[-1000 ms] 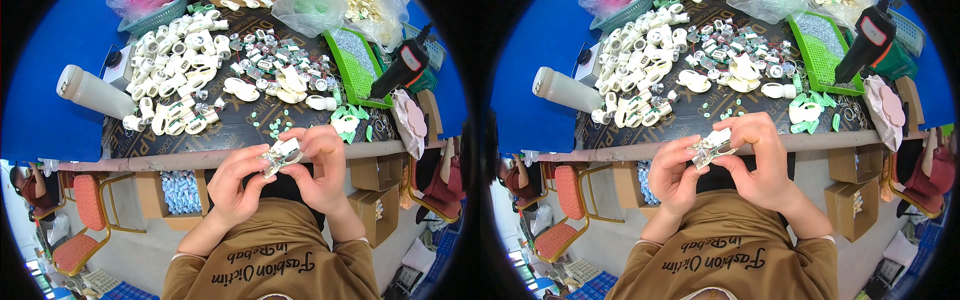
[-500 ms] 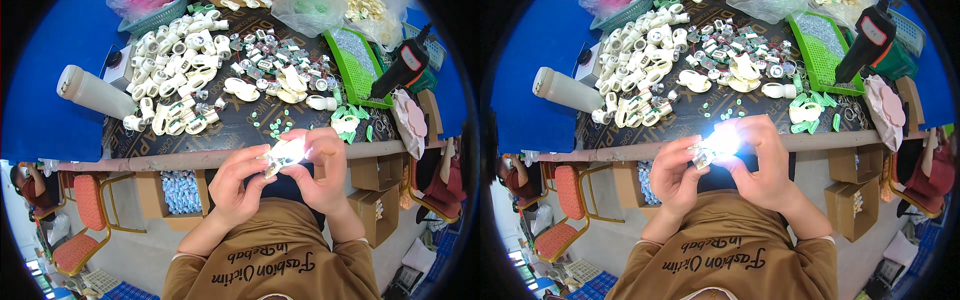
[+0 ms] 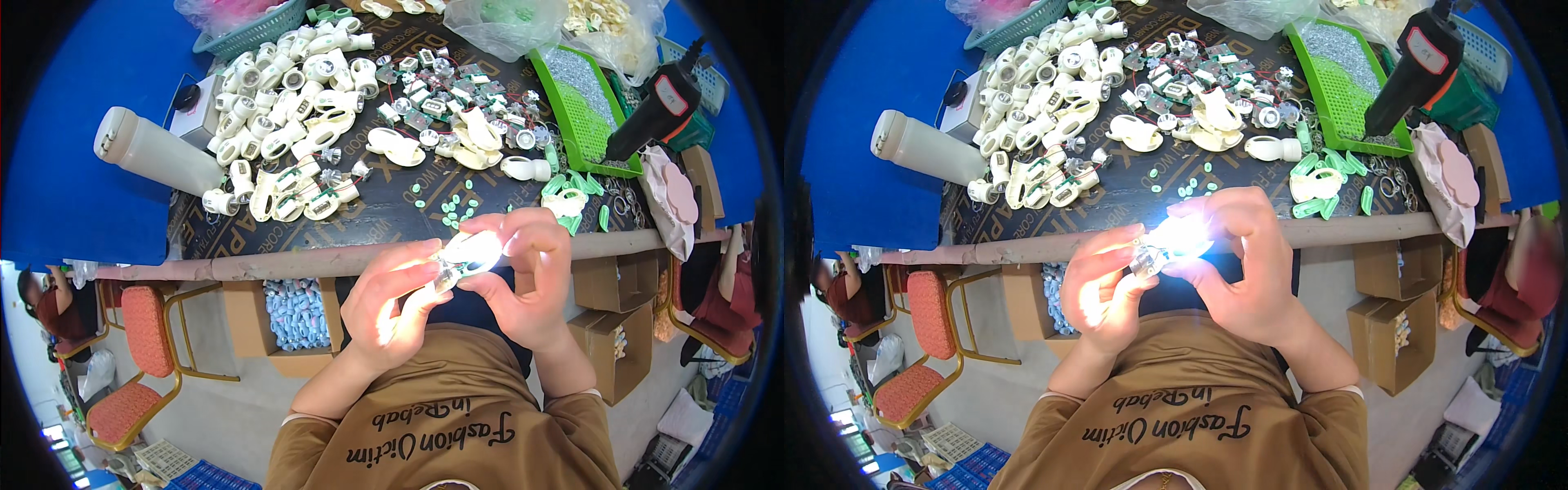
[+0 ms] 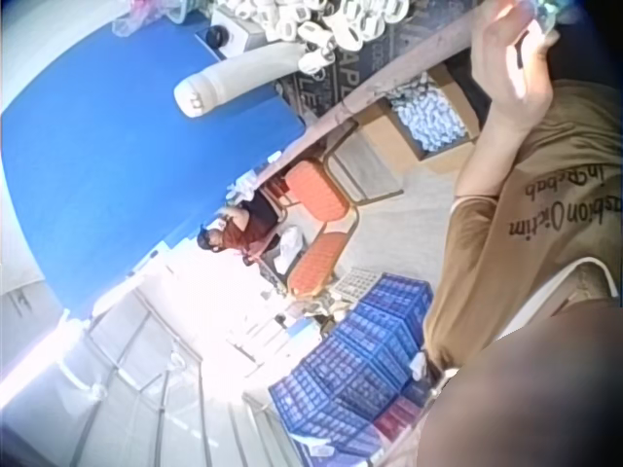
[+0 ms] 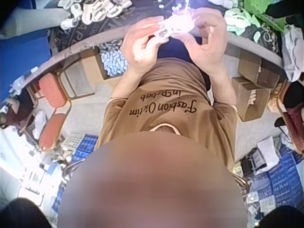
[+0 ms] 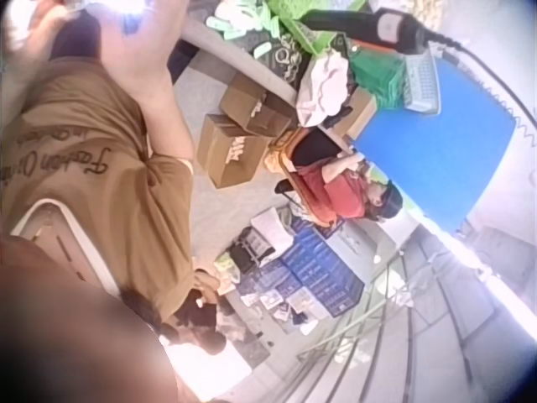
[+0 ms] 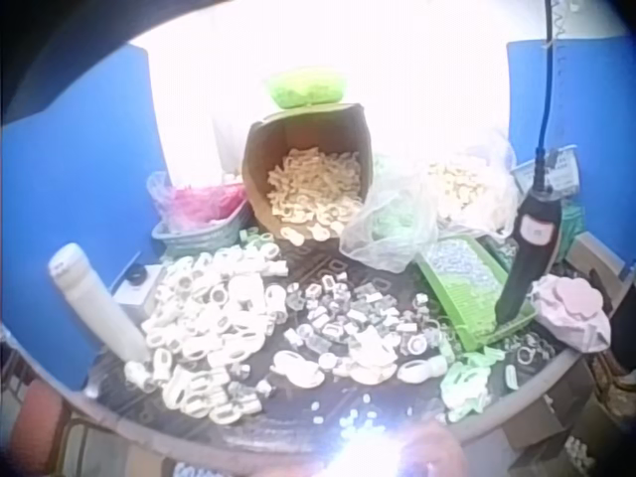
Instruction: Assembling small LED flashlight keychains by inserting reflective and electronic components into a plastic housing and snapping the casing together.
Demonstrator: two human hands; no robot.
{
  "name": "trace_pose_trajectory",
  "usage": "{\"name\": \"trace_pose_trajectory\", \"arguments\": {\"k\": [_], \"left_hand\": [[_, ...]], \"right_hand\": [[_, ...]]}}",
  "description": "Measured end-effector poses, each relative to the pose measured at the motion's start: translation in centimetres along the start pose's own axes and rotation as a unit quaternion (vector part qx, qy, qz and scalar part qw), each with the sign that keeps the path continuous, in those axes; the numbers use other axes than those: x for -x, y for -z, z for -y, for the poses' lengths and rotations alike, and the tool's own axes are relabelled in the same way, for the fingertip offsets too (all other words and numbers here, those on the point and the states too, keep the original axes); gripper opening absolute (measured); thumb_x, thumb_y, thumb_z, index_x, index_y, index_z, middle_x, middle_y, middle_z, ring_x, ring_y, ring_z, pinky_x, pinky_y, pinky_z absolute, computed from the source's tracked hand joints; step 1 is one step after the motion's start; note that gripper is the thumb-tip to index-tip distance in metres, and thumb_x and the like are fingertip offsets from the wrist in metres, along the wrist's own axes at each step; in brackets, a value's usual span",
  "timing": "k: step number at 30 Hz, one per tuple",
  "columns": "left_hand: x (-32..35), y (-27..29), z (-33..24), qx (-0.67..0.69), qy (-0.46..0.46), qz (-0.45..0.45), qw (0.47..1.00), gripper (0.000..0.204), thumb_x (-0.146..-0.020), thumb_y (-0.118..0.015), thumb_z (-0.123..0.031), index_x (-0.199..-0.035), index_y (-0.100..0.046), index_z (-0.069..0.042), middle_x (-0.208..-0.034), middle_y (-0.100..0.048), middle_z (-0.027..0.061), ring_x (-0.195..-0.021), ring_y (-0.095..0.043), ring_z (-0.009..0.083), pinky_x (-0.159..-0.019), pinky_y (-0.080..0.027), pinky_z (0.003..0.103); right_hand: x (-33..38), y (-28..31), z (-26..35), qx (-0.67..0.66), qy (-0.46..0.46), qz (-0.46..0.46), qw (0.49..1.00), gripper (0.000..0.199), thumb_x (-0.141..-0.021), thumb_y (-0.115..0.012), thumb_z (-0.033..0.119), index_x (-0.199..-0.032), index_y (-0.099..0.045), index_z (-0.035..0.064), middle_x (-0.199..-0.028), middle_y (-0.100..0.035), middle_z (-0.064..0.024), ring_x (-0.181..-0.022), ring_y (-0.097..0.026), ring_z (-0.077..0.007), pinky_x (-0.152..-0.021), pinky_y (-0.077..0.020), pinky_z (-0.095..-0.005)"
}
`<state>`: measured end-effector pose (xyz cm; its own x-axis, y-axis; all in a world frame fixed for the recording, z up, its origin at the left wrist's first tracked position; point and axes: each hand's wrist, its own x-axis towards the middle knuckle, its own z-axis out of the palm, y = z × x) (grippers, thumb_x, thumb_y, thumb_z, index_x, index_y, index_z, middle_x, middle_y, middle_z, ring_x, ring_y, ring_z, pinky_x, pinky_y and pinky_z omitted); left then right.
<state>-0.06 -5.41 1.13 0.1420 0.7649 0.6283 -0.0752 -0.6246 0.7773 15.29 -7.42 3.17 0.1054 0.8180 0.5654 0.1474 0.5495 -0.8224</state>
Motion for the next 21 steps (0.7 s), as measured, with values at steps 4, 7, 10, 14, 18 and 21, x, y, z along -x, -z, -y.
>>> {"name": "trace_pose_trajectory", "arguments": {"k": [4, 7, 10, 14, 18, 21], "left_hand": [[0.11, 0.04, -0.31, 0.014, 0.030, -0.003, 0.999, 0.030, -0.071, -0.070, 0.004, -0.097, -0.056, 0.000, -0.103, -0.062, 0.0199, -0.090, -0.063, 0.0273, -0.077, -0.050, 0.033], [0.13, 0.10, -0.38, 0.005, 0.033, -0.001, 0.999, 0.030, -0.071, -0.069, 0.005, -0.097, -0.056, 0.000, -0.103, -0.062, 0.0199, -0.090, -0.063, 0.0272, -0.077, -0.050, 0.033], [0.06, 0.02, -0.28, 0.017, 0.029, -0.002, 0.999, 0.029, -0.072, -0.069, 0.004, -0.097, -0.056, 0.000, -0.103, -0.062, 0.0200, -0.090, -0.063, 0.0271, -0.076, -0.050, 0.032], [0.02, -0.03, -0.26, 0.019, 0.028, -0.002, 0.999, 0.029, -0.072, -0.069, 0.004, -0.098, -0.056, 0.000, -0.103, -0.061, 0.0201, -0.090, -0.063, 0.0271, -0.076, -0.050, 0.032], [0.11, 0.00, 0.08, 0.000, 0.007, 0.001, 1.000, 0.032, -0.072, -0.069, 0.004, -0.100, -0.055, 0.000, -0.101, -0.061, 0.0213, -0.088, -0.063, 0.0279, -0.074, -0.051, 0.033], [0.06, -0.08, 0.09, 0.000, 0.002, 0.000, 1.000, 0.032, -0.072, -0.070, 0.004, -0.100, -0.056, 0.000, -0.101, -0.061, 0.0213, -0.087, -0.063, 0.0278, -0.074, -0.051, 0.033]], "right_hand": [[-0.14, 0.02, -0.21, -0.037, 0.005, 0.024, 0.999, 0.044, -0.066, -0.072, -0.008, -0.097, -0.042, 0.0022, -0.099, -0.044, -0.0119, -0.098, -0.058, -0.0273, -0.078, -0.0515, -0.0338], [-0.08, 0.03, -0.22, -0.034, 0.004, 0.021, 0.999, 0.044, -0.066, -0.072, -0.007, -0.097, -0.042, 0.0025, -0.099, -0.044, -0.0121, -0.097, -0.058, -0.0270, -0.078, -0.0514, -0.0337], [-0.11, 0.06, -0.24, -0.026, 0.011, 0.022, 0.999, 0.043, -0.067, -0.072, -0.007, -0.096, -0.042, 0.0025, -0.099, -0.045, -0.0121, -0.097, -0.058, -0.0268, -0.078, -0.0513, -0.0333], [-0.16, 0.04, -0.15, -0.023, 0.009, 0.022, 0.999, 0.043, -0.067, -0.072, -0.007, -0.096, -0.042, 0.0023, -0.097, -0.045, -0.0116, -0.097, -0.058, -0.0269, -0.078, -0.0513, -0.0333], [-0.17, 0.23, 0.36, 0.067, -0.002, 0.016, 0.998, 0.040, -0.067, -0.071, -0.006, -0.095, -0.044, 0.0035, -0.098, -0.055, -0.0144, -0.090, -0.058, -0.0223, -0.073, -0.0498, -0.0288], [-0.20, -0.03, 0.22, 0.035, 0.004, -0.003, 0.999, 0.039, -0.067, -0.070, -0.006, -0.095, -0.044, 0.0041, -0.097, -0.057, -0.0149, -0.088, -0.058, -0.0213, -0.072, -0.0491, -0.0275]]}}
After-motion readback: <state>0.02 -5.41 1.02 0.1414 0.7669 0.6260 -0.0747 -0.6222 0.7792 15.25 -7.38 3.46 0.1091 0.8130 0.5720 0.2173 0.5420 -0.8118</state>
